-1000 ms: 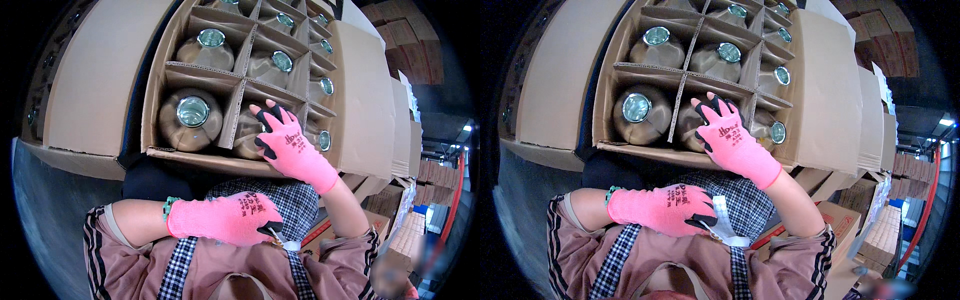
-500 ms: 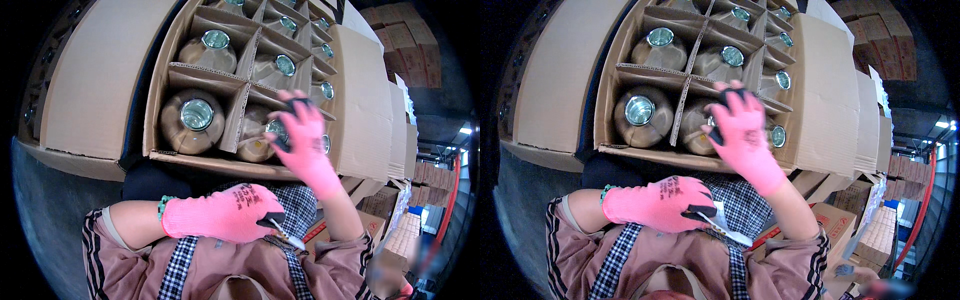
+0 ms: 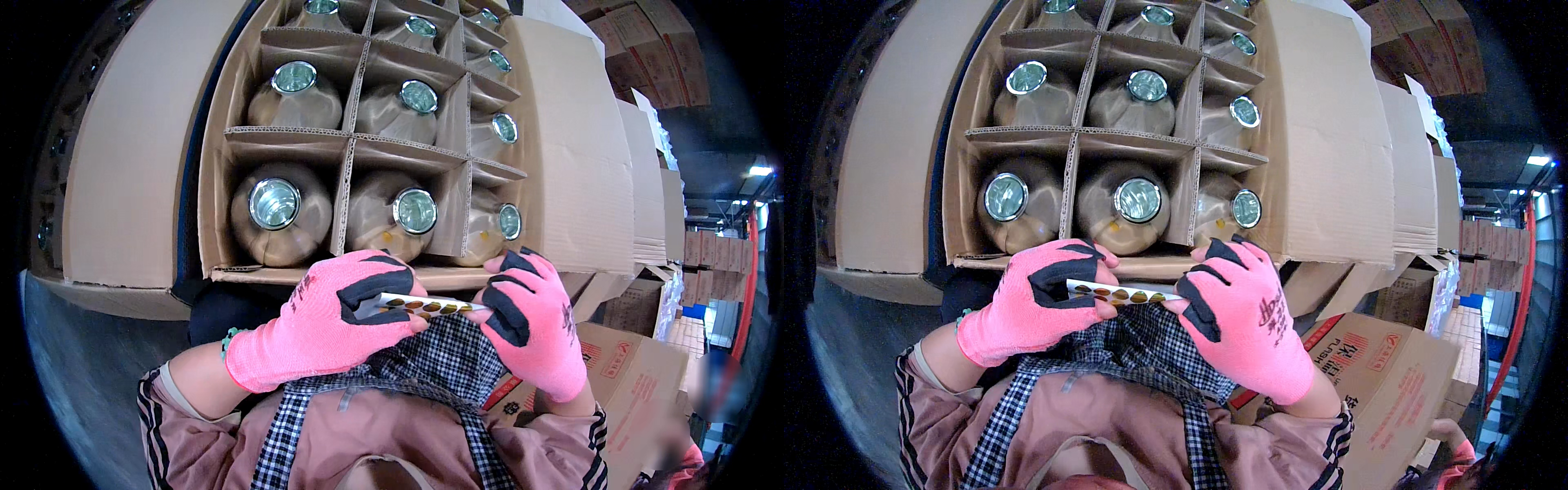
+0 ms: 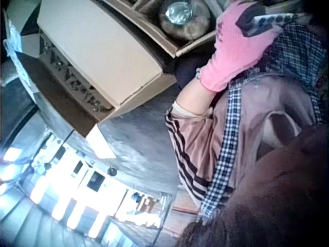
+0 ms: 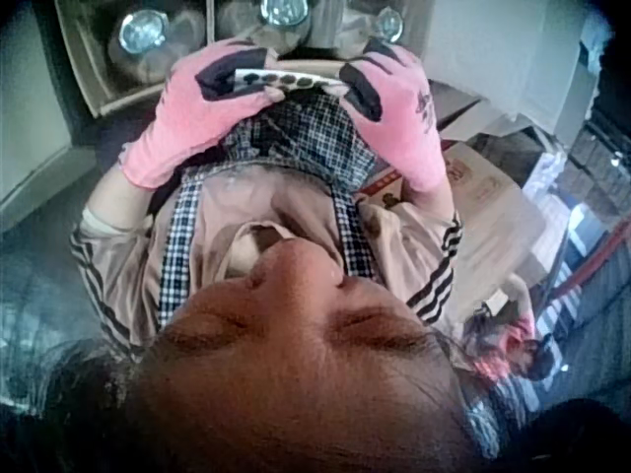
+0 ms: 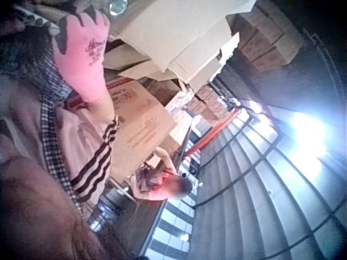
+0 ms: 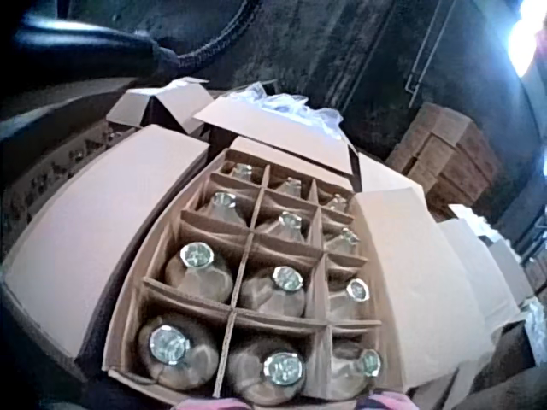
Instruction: The person applies round gold stickers to the tops of glass jars arranged in a cardboard box. They peel stickers from a sheet and press each one onto a jar lid, working sequentially across the box.
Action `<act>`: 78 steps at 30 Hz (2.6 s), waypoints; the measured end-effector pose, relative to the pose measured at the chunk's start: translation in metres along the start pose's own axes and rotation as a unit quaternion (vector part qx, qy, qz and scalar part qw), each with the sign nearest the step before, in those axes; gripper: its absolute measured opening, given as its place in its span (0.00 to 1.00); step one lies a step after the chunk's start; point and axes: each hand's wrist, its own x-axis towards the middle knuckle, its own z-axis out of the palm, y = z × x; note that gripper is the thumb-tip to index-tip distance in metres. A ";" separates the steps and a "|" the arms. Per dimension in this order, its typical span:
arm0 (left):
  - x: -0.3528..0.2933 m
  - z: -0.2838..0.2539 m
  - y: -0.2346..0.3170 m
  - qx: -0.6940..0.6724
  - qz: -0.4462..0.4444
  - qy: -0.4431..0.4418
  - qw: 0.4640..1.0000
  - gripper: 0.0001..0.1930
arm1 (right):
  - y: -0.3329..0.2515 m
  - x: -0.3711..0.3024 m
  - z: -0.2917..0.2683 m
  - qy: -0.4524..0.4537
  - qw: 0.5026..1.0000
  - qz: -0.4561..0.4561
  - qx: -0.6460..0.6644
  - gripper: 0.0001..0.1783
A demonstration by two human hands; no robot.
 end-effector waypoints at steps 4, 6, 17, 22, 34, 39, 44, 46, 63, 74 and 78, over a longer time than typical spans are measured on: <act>0.000 -0.001 -0.004 0.021 0.048 -0.001 0.999 0.05 | 0.004 0.001 0.002 0.008 0.998 -0.065 0.003 0.12; 0.001 -0.002 -0.007 0.058 0.120 -0.001 0.991 0.06 | 0.003 0.004 0.002 0.024 0.995 -0.087 0.031 0.12; -0.002 -0.010 0.002 0.039 0.080 0.030 0.996 0.06 | -0.009 0.011 0.002 0.055 0.994 -0.088 0.017 0.12; -0.002 -0.013 0.004 0.035 0.100 0.017 0.994 0.06 | -0.015 0.012 0.002 0.065 0.995 -0.063 0.043 0.11; -0.011 -0.007 0.012 -0.127 -0.050 0.075 0.988 0.06 | -0.021 0.008 -0.001 0.152 0.970 -0.169 -0.083 0.12; -0.010 -0.005 0.013 -0.164 -0.071 0.073 0.981 0.06 | -0.017 0.005 -0.001 0.147 0.963 -0.200 -0.105 0.09; -0.011 -0.003 0.020 -0.114 -0.216 0.029 0.969 0.08 | -0.022 0.005 -0.026 0.128 0.981 -0.140 0.038 0.08; -0.017 0.020 -0.009 0.116 0.107 -0.011 0.987 0.13 | -0.024 0.019 -0.046 0.131 0.980 -0.141 0.053 0.10; -0.048 0.052 -0.023 0.222 0.284 -0.149 0.921 0.07 | -0.071 0.152 0.115 -0.120 0.902 -0.385 -0.153 0.09; -0.047 0.047 -0.023 0.198 0.315 -0.073 0.925 0.07 | -0.076 0.153 0.125 -0.037 0.913 -0.355 -0.197 0.15; -0.041 0.038 -0.022 0.209 0.290 -0.087 0.930 0.07 | -0.067 0.144 0.081 0.037 0.953 -0.288 -0.090 0.13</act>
